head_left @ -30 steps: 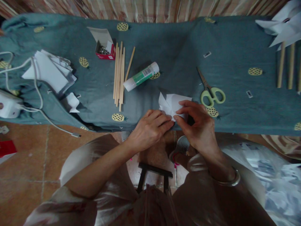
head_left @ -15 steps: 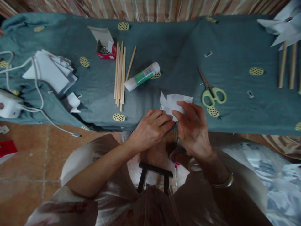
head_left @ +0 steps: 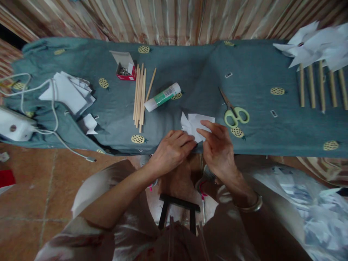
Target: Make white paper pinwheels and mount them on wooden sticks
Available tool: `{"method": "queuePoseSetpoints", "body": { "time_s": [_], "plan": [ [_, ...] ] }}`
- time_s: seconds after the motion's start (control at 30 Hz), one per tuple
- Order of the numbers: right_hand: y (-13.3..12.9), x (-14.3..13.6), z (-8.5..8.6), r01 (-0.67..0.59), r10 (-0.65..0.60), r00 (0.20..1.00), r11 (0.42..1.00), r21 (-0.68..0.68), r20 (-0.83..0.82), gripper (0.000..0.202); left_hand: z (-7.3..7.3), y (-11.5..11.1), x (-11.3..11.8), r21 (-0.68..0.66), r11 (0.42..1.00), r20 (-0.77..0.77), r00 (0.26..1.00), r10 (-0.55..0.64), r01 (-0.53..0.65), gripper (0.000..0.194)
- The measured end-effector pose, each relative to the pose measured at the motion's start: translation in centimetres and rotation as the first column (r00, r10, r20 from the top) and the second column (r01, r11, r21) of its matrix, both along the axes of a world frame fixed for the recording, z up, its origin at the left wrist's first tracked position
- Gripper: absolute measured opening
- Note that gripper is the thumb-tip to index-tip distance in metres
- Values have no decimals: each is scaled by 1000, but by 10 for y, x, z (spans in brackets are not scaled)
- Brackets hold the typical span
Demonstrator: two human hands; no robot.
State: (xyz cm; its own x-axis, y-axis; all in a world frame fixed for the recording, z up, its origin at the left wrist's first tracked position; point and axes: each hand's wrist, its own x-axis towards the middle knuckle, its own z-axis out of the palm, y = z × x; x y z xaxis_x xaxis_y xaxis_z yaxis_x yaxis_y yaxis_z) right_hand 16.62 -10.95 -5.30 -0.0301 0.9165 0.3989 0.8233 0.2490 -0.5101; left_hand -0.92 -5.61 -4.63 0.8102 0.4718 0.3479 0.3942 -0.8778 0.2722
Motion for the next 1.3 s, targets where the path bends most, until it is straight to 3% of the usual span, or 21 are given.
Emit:
{"method": "queuePoseSetpoints", "body": {
  "time_s": [0.33,0.53,0.67,0.9,1.03,1.3],
  "plan": [
    [1,-15,-6,50,-47,998,996,-70,43,30,3,1,0,-15,1000,21,1000,-6,6,13],
    [8,1,6,6,-8,998,999,-39,-68,33,2,0,0,-13,1000,-20,1000,-1,1,15],
    [25,12,8,109,-113,992,991,-74,-59,43,1,4,-1,15,1000,-4,1000,-2,2,16],
    [21,14,14,153,-159,986,983,-99,-50,30,2,33,-16,51,987,13,988,154,-154,17],
    [12,18,13,176,-184,980,979,-102,-71,23,5,36,-20,33,979,58,978,202,-204,24],
    [10,19,9,125,-131,989,989,-82,-63,25,5,12,-2,0,999,-39,998,48,-48,19]
  ]
}}
